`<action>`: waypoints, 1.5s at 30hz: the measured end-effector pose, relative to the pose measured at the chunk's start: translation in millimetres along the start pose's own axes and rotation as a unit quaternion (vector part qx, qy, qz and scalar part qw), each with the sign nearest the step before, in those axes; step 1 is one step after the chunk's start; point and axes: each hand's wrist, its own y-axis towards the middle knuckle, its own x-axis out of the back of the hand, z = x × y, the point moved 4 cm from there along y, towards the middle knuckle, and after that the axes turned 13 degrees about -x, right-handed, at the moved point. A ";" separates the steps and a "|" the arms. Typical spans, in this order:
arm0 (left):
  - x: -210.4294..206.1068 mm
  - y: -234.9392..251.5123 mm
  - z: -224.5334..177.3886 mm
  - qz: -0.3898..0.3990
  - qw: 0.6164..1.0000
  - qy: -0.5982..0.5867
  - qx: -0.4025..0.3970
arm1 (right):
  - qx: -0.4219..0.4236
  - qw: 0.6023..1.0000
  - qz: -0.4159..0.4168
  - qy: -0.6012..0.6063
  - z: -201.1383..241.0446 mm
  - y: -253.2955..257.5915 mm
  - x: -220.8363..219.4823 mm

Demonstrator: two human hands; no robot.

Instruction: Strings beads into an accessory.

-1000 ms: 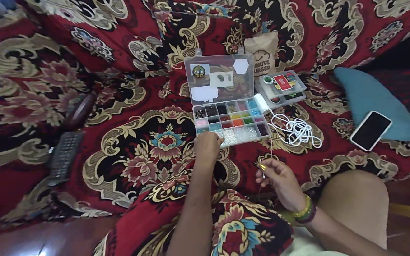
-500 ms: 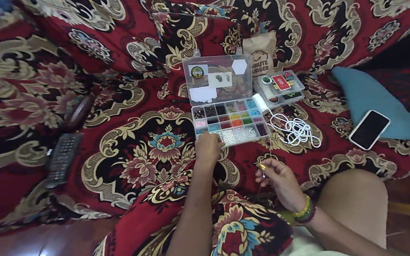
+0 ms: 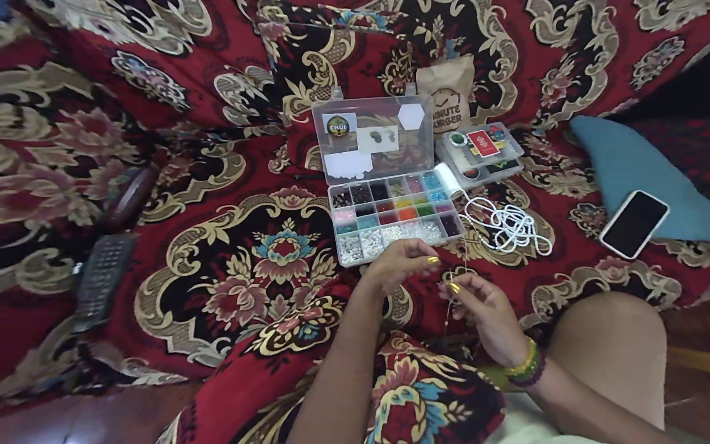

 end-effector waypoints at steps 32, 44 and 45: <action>-12.8 3.1 17.1 0.078 0.994 -0.056 0.055 | -0.025 0.999 0.023 0.015 2.2 -3.6 -5.0; -11.9 2.8 16.2 0.092 0.993 -0.044 0.052 | -0.028 0.999 0.027 0.023 0.7 -2.5 -5.5; -11.9 2.7 16.0 0.094 0.993 -0.043 0.051 | -0.027 0.999 0.027 0.024 0.3 -2.4 -5.4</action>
